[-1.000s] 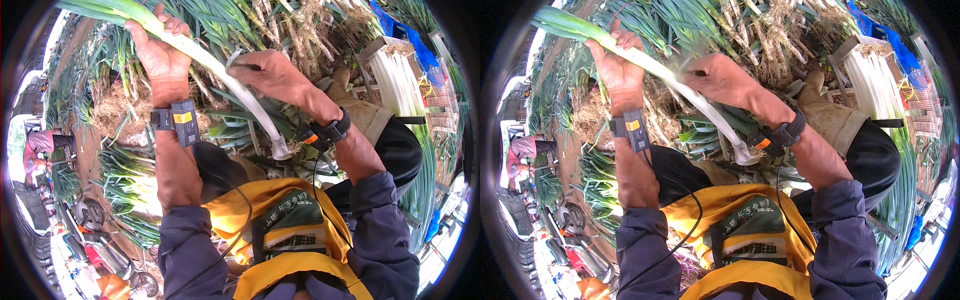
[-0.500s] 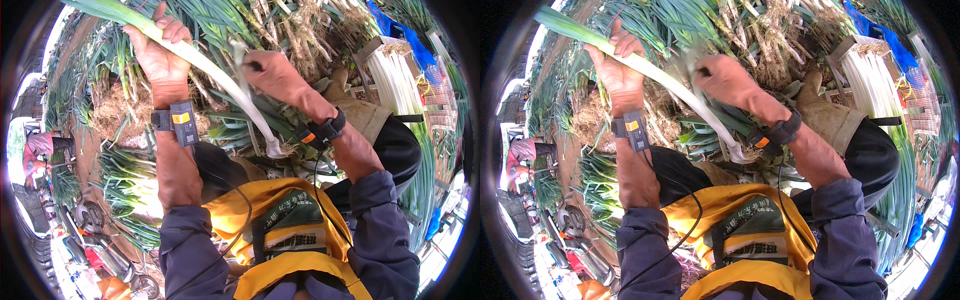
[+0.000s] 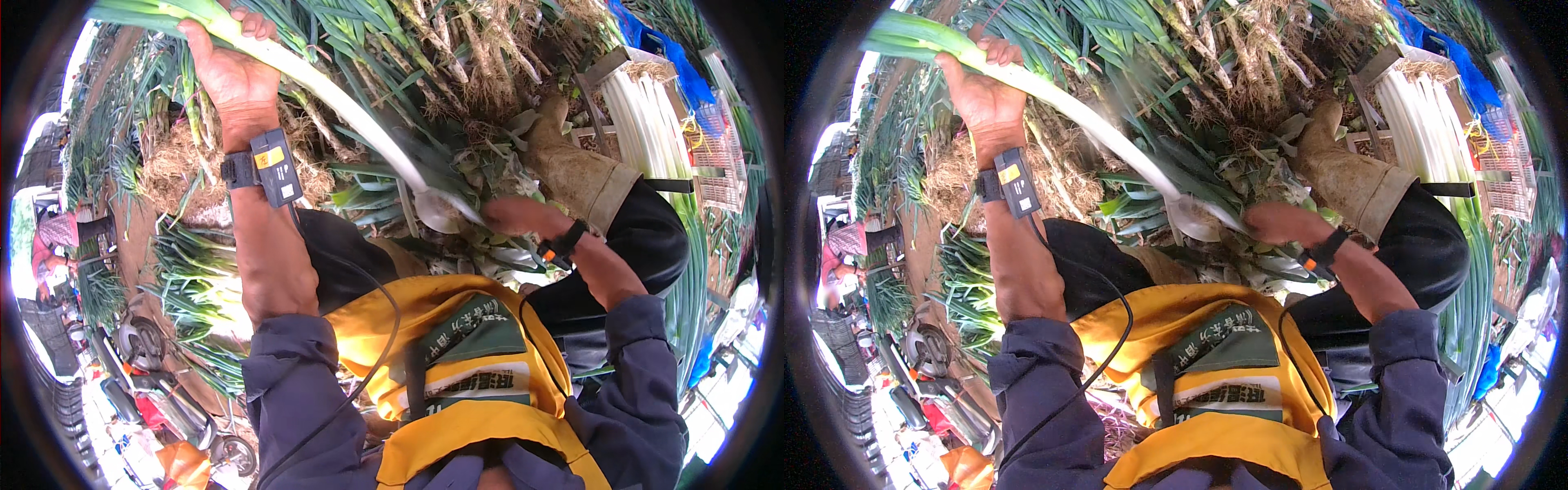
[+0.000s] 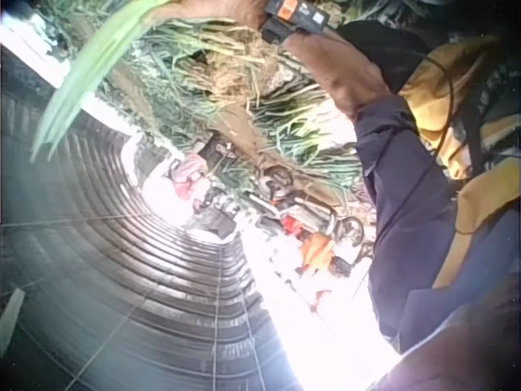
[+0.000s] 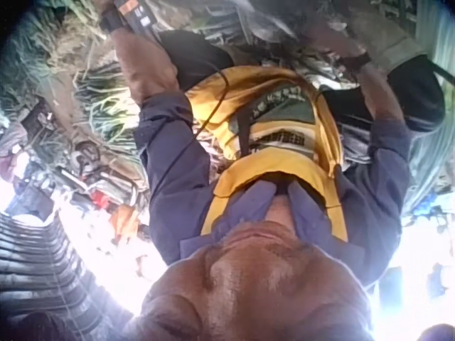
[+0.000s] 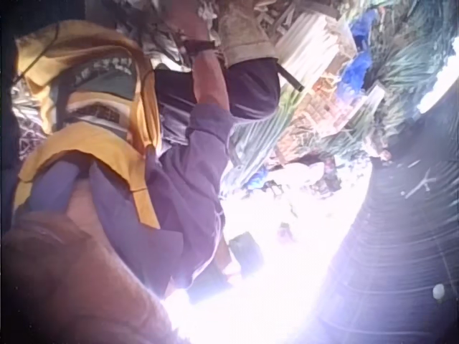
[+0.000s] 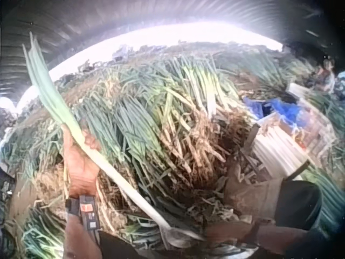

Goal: Clean and sort green onions by hand in an outdoor processing area.

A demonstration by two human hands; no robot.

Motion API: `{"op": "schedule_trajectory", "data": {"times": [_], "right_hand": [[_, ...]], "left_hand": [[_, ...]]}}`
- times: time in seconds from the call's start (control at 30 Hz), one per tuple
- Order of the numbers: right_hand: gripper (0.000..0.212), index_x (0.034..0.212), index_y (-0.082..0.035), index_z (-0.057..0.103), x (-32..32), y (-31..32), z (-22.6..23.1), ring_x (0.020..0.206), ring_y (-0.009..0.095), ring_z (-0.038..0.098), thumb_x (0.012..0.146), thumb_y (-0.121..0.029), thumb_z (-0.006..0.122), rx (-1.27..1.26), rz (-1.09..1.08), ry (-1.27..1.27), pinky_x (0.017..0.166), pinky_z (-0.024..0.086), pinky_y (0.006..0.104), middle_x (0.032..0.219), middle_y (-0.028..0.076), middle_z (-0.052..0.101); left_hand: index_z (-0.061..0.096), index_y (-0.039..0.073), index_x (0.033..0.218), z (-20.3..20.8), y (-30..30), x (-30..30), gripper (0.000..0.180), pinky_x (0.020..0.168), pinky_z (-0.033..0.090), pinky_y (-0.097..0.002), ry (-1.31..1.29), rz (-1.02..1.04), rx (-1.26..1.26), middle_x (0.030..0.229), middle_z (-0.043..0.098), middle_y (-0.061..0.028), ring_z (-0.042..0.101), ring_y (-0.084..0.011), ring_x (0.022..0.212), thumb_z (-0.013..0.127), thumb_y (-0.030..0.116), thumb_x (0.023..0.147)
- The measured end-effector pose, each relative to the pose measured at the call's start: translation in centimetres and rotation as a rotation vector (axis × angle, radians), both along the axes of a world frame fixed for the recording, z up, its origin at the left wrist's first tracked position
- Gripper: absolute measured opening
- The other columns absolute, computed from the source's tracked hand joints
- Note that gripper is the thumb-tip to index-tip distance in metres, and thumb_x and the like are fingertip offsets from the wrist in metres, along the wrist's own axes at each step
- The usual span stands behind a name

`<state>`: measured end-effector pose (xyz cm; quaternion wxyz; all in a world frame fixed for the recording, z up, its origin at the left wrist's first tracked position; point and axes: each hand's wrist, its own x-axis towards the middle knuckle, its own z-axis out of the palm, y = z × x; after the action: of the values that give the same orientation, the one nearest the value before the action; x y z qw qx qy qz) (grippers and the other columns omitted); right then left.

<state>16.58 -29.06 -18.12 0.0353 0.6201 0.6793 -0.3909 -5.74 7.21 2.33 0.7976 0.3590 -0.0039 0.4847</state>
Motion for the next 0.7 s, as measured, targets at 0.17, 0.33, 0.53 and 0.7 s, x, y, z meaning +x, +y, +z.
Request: {"op": "schedule_trajectory", "data": {"times": [0.17,0.33,0.53,0.7], "right_hand": [[0.022,0.096,0.002,0.064,1.6,0.5,4.2,0.08,0.036,0.067,0.094,-0.02,0.058,0.135,-0.486,0.157,0.07,0.052,0.0452,0.085,0.02,0.067],[0.028,0.098,-0.003,0.066,-2.3,8.7,12.4,0.08,0.033,0.068,0.093,-0.03,0.067,0.885,-0.481,0.281,0.07,0.054,0.0413,0.09,0.016,0.067],[0.03,0.105,-0.007,0.066,-7.2,15.3,14.1,0.078,0.026,0.069,0.086,-0.028,0.075,1.107,-0.459,0.199,0.069,0.056,0.0375,0.093,0.009,0.067],[0.023,0.097,-0.007,0.063,-8.1,16.6,13.2,0.081,0.034,0.066,0.084,-0.022,0.074,1.141,-0.516,0.149,0.07,0.054,0.0413,0.092,0.01,0.065]], "left_hand": [[0.051,0.002,0.121,0.4,-0.2,-0.1,0.063,0.072,0.043,-0.0339,0.102,0.275,0.031,0.088,0.051,-0.0091,0.045,-0.0202,0.075,0.064,0.056,0.09],[0.047,0.006,0.133,0.6,-2.9,1.2,0.061,0.085,0.044,-0.0419,0.322,0.504,0.01,0.114,0.059,-0.0185,0.053,-0.0281,0.091,0.048,0.057,0.099],[0.043,0.006,0.137,0.6,-4.8,3.0,0.06,0.096,0.042,-0.0412,0.388,0.333,0.001,0.126,0.054,-0.0201,0.051,-0.0264,0.101,0.05,0.053,0.1],[0.052,0.007,0.117,0.1,-3.8,2.4,0.039,0.102,0.044,-0.0486,0.232,0.103,-0.218,0.103,0.053,-0.0105,0.051,-0.0232,0.1,0.074,0.027,0.091]]}}
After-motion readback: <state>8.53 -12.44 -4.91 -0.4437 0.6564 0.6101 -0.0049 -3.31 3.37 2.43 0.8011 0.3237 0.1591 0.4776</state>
